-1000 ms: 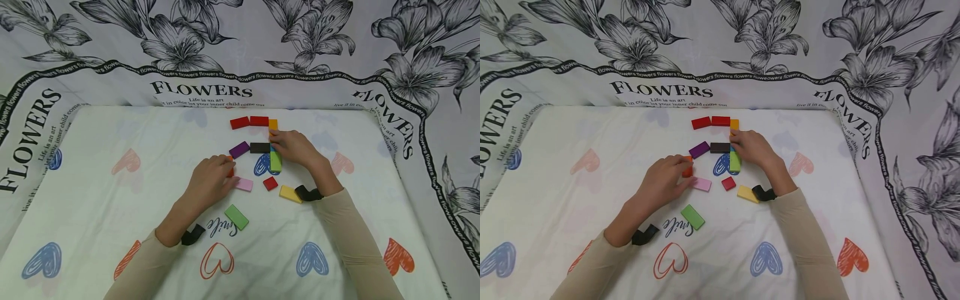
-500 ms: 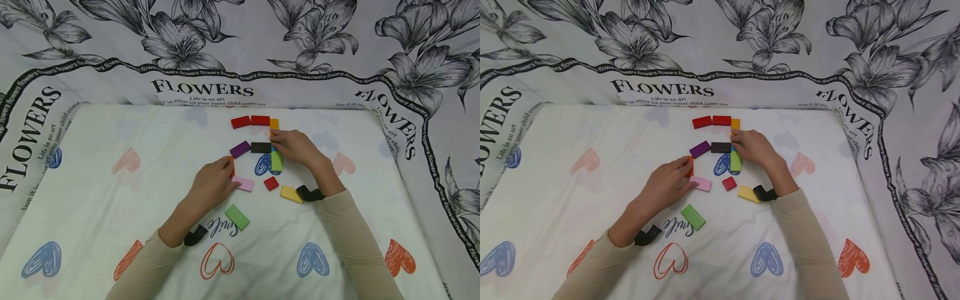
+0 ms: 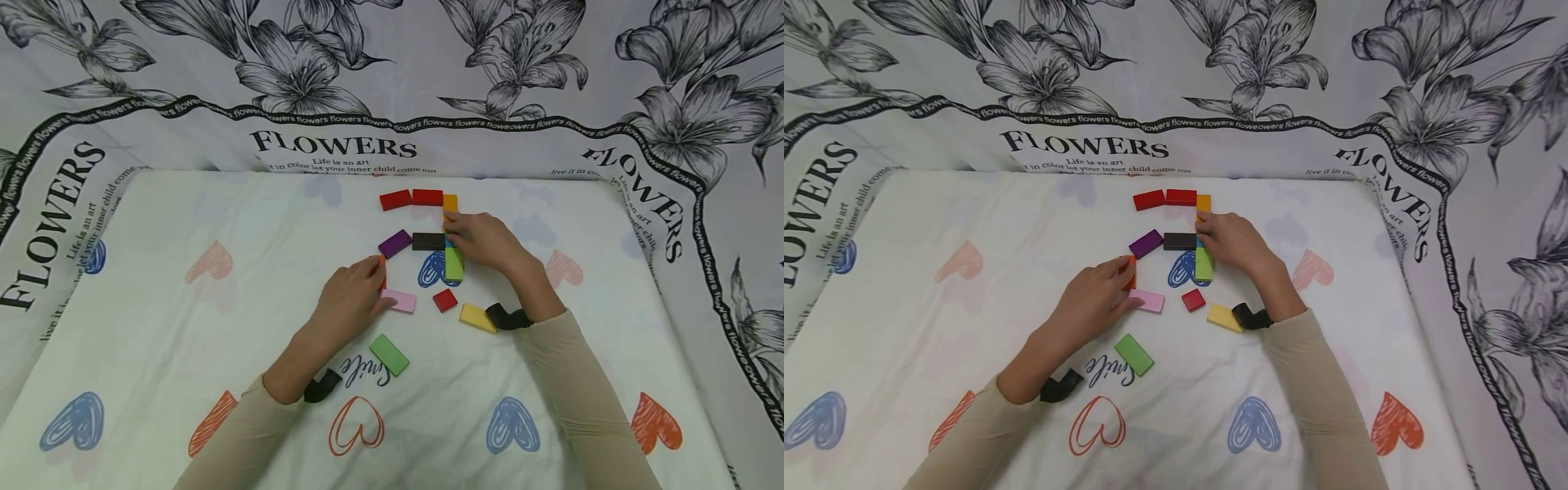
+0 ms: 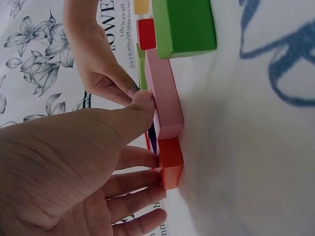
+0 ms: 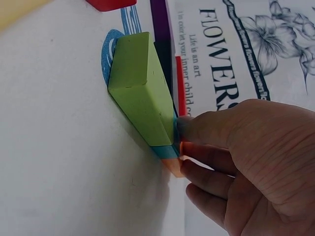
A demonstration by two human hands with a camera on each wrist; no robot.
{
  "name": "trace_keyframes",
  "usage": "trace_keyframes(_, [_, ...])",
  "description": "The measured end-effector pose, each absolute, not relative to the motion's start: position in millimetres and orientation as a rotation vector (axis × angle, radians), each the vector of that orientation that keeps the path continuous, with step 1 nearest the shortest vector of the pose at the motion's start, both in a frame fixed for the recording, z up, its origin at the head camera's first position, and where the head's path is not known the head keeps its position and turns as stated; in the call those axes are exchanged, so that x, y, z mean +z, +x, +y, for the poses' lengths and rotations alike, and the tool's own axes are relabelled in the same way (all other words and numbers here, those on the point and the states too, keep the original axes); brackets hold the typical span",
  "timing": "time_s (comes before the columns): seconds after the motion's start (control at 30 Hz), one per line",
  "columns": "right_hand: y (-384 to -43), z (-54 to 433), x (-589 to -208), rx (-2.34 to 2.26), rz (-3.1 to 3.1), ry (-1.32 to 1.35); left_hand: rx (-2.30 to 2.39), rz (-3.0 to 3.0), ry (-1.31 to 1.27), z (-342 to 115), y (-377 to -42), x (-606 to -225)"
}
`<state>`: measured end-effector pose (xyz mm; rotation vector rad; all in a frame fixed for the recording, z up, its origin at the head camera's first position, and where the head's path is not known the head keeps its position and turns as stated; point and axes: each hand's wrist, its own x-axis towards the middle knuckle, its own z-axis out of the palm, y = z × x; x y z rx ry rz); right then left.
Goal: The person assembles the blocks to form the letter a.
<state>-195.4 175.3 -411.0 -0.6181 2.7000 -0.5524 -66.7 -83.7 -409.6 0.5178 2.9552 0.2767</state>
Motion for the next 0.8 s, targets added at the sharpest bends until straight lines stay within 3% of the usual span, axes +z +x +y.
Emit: trace_keyframes(0.8, [-194.0, 173.9, -410.1, -0.507, 2.726, -0.617, 0.288, 2.965, 0.489, -84.4, -68.5, -410.9])
